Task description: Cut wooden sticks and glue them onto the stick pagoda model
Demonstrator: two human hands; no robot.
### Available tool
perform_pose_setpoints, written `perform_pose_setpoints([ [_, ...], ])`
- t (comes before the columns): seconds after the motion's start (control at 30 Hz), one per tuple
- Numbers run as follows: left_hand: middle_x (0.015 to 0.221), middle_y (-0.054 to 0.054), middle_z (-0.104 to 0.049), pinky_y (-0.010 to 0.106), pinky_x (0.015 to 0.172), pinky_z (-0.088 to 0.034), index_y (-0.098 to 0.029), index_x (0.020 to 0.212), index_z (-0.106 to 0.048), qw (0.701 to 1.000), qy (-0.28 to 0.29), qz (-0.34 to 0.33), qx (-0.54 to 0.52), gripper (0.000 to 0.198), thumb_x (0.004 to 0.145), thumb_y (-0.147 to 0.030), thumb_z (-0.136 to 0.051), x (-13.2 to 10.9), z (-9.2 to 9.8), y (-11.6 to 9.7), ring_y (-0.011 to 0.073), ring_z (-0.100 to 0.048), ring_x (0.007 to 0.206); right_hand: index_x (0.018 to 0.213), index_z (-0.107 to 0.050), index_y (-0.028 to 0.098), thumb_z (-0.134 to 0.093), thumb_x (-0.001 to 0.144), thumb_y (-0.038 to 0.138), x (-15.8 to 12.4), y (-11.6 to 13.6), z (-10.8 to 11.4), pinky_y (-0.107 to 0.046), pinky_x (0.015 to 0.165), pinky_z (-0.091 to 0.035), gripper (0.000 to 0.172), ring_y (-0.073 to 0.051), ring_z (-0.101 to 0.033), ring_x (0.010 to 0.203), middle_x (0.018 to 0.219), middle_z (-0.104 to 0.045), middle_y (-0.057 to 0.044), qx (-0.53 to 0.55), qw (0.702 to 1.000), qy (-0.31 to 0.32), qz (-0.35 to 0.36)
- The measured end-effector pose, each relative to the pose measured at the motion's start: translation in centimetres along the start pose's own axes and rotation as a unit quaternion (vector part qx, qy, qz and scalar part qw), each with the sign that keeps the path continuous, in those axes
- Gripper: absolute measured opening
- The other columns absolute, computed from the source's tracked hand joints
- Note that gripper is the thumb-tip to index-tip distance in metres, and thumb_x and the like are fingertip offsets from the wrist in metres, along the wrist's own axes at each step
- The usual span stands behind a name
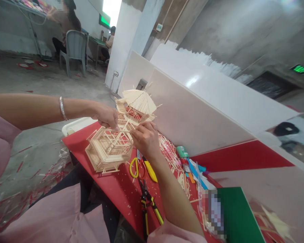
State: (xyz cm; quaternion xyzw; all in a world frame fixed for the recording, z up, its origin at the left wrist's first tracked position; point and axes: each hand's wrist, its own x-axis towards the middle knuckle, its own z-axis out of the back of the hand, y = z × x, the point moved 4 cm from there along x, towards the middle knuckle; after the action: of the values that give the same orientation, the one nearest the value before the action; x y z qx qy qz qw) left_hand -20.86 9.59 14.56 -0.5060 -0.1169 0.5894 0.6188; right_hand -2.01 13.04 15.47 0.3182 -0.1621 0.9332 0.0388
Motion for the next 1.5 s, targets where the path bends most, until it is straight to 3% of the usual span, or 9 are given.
perform_pose_setpoints([
  [0.37,0.039,-0.003,-0.035,0.025,0.048,-0.014,-0.017,0.046,-0.044,1.0,-0.016,0.016,0.015,0.051,0.081,-0.037,-0.075,-0.36,-0.22,-0.25,0.0068,-0.024,0.046,0.079,-0.075,0.026,-0.067,0.086,0.018,-0.16,-0.22,-0.2,-0.04,0.086,-0.041,0.013,-0.02,-0.057,0.084,0.075,-0.072,-0.001,0.013,1.0,0.018,-0.017],
  [0.6,0.037,-0.003,-0.034,0.025,0.047,-0.014,-0.017,0.044,-0.042,1.0,-0.018,0.015,0.019,0.052,0.081,-0.035,-0.075,-0.66,-0.25,-0.48,0.0069,-0.024,0.045,0.079,-0.074,0.025,-0.068,0.086,0.018,-0.06,0.0,-0.02,-0.039,0.085,-0.041,0.012,-0.02,-0.058,0.084,0.074,-0.073,0.0,0.01,1.0,0.005,-0.002],
  [0.93,0.039,-0.003,-0.035,0.024,0.046,-0.014,-0.017,0.046,-0.045,1.0,-0.011,0.011,0.0,0.054,0.072,-0.046,-0.082,-0.28,-0.16,-0.15,0.0059,-0.024,0.045,0.077,-0.073,0.025,-0.067,0.087,0.02,-0.12,-0.13,-0.14,-0.038,0.085,-0.04,0.013,-0.019,-0.058,0.084,0.073,-0.072,0.0,0.008,1.0,0.015,-0.015],
  [1.13,0.038,-0.004,-0.034,0.025,0.047,-0.013,-0.017,0.046,-0.044,1.0,-0.009,0.017,0.006,0.051,0.081,-0.036,-0.076,-0.64,-0.27,-0.45,0.0063,-0.023,0.045,0.077,-0.073,0.024,-0.067,0.087,0.02,-0.09,0.01,-0.06,-0.037,0.086,-0.041,0.012,-0.02,-0.058,0.084,0.074,-0.073,0.0,0.003,1.0,0.002,-0.005],
  [1.3,0.04,-0.003,-0.036,0.025,0.048,-0.014,-0.017,0.046,-0.045,1.0,-0.005,0.017,0.011,0.051,0.079,-0.038,-0.077,-0.69,-0.23,-0.53,0.0067,-0.024,0.046,0.077,-0.073,0.025,-0.067,0.087,0.019,-0.06,-0.08,-0.17,-0.039,0.086,-0.04,0.013,-0.02,-0.057,0.084,0.074,-0.072,0.0,0.006,1.0,0.02,-0.016],
  [1.5,0.038,-0.004,-0.034,0.026,0.048,-0.014,-0.016,0.047,-0.047,1.0,-0.015,0.015,0.014,0.049,0.082,-0.036,-0.074,-0.53,-0.22,-0.34,0.0063,-0.023,0.043,0.076,-0.071,0.023,-0.066,0.088,0.019,0.08,0.11,0.08,-0.036,0.086,-0.04,0.014,-0.019,-0.057,0.084,0.073,-0.071,0.0,0.004,1.0,-0.005,0.004],
])
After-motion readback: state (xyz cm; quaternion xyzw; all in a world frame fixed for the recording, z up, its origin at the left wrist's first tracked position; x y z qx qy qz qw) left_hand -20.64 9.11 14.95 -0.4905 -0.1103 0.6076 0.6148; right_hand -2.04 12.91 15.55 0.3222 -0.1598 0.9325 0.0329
